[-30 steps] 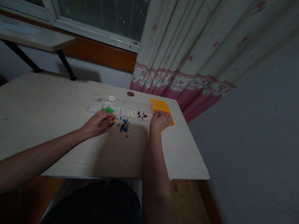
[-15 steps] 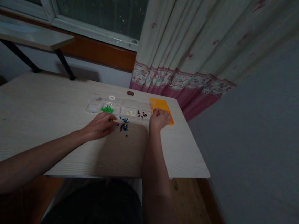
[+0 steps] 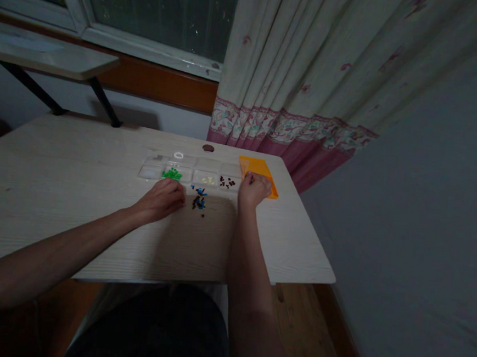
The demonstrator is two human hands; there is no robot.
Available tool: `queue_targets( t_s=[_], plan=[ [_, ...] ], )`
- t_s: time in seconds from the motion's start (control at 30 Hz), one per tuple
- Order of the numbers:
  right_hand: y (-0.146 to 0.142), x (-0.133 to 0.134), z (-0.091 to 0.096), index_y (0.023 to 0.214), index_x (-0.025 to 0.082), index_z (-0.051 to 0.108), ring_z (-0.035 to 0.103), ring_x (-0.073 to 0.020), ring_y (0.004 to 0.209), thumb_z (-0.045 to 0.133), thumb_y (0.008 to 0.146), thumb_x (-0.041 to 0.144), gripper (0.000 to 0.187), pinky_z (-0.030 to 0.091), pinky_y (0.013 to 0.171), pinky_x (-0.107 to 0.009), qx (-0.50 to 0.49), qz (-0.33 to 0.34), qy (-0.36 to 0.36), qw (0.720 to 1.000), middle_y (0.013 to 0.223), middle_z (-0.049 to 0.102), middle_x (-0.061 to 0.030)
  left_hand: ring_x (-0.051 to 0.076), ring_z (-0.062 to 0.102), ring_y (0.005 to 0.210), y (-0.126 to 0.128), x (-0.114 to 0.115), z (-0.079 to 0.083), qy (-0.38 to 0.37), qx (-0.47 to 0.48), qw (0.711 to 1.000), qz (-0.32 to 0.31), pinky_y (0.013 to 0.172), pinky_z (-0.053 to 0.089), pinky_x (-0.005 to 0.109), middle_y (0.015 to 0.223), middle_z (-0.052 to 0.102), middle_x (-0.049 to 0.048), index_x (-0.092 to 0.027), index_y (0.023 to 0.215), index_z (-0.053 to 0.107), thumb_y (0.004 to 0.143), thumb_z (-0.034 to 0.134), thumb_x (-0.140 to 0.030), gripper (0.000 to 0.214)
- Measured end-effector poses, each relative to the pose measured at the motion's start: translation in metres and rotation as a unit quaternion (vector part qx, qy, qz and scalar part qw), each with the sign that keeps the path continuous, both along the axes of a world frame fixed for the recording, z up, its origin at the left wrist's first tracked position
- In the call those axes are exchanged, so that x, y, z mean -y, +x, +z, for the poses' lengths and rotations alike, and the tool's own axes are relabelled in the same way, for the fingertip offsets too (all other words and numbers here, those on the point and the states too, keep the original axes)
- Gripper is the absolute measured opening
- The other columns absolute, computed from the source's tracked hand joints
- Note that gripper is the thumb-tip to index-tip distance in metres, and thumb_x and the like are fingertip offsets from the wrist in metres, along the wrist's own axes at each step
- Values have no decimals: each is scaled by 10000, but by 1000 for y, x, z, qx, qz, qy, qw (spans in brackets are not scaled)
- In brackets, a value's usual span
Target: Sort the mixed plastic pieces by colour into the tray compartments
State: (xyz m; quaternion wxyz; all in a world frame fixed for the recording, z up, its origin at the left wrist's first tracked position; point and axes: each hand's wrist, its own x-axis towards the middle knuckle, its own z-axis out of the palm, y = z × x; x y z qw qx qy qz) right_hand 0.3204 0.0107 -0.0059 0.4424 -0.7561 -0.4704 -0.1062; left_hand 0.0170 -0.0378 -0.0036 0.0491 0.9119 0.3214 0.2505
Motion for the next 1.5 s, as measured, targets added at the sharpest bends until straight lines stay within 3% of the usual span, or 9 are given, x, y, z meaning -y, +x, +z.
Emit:
queue_targets(
  t_s=[0.2, 0.33, 0.4, 0.53, 0.63, 0.87, 1.17, 1.5],
  plan=[
    [-3, 0, 6, 913, 167, 738, 525, -269, 980, 460, 910, 354, 334, 365, 909, -432, 25, 24, 35, 999, 966, 695, -130, 226, 511, 931, 3, -3, -3, -15, 46, 999, 7, 851, 408, 376, 916, 619, 73, -176, 890, 638, 941, 516, -272, 163],
    [-28, 5, 16, 924, 193, 736, 551, -242, 958, 451, 937, 346, 324, 377, 912, -406, 69, 127, 61, 988, 945, 698, -98, 211, 530, 871, 2, -9, -2, -54, 164, 983, 57, 835, 413, 372, 844, 623, 56, -182, 857, 617, 946, 499, -302, 190],
    [-51, 11, 20, 935, 206, 738, 567, -220, 952, 457, 950, 332, 308, 378, 915, -384, 98, 220, 69, 968, 936, 702, -80, 202, 537, 844, 1, -12, -3, -84, 229, 965, 98, 817, 417, 357, 812, 617, 46, -188, 835, 614, 937, 504, -334, 209],
    [-99, 29, 24, 1051, 261, 732, 571, -198, 959, 547, 942, 396, 253, 353, 883, -349, 176, 403, 23, 898, 942, 712, -42, 172, 531, 753, -1, -18, -5, -180, 345, 909, 147, 716, 421, 299, 756, 583, 19, -190, 821, 609, 918, 509, -417, 265],
    [-120, 40, 26, 1137, 287, 705, 559, -195, 958, 543, 947, 453, 300, 327, 881, -351, 209, 457, -30, 864, 962, 712, -35, 155, 520, 722, -2, -19, -8, -235, 397, 877, 133, 678, 416, 274, 750, 575, 11, -183, 825, 604, 902, 524, -462, 300],
    [-122, 46, 33, 1093, 281, 726, 538, -197, 915, 475, 972, 483, 344, 307, 872, -350, 207, 456, -65, 863, 905, 718, -36, 148, 526, 693, 3, -13, -9, -306, 424, 845, 109, 657, 431, 264, 745, 593, 10, -175, 823, 598, 862, 560, -569, 397],
    [-125, 47, 35, 1059, 255, 737, 534, -200, 908, 466, 980, 461, 350, 296, 874, -349, 214, 463, -80, 856, 887, 716, -48, 131, 512, 635, 2, -15, -14, -323, 428, 839, 97, 599, 418, 251, 689, 580, 0, -169, 767, 586, 852, 571, -601, 441],
    [-123, 47, 32, 1005, 254, 743, 535, -200, 924, 476, 978, 455, 336, 304, 895, -359, 204, 462, -61, 861, 908, 725, -42, 145, 543, 690, 1, -16, -17, -317, 421, 843, 102, 650, 431, 256, 714, 598, 4, -162, 798, 657, 847, 580, -587, 435]
  ],
)
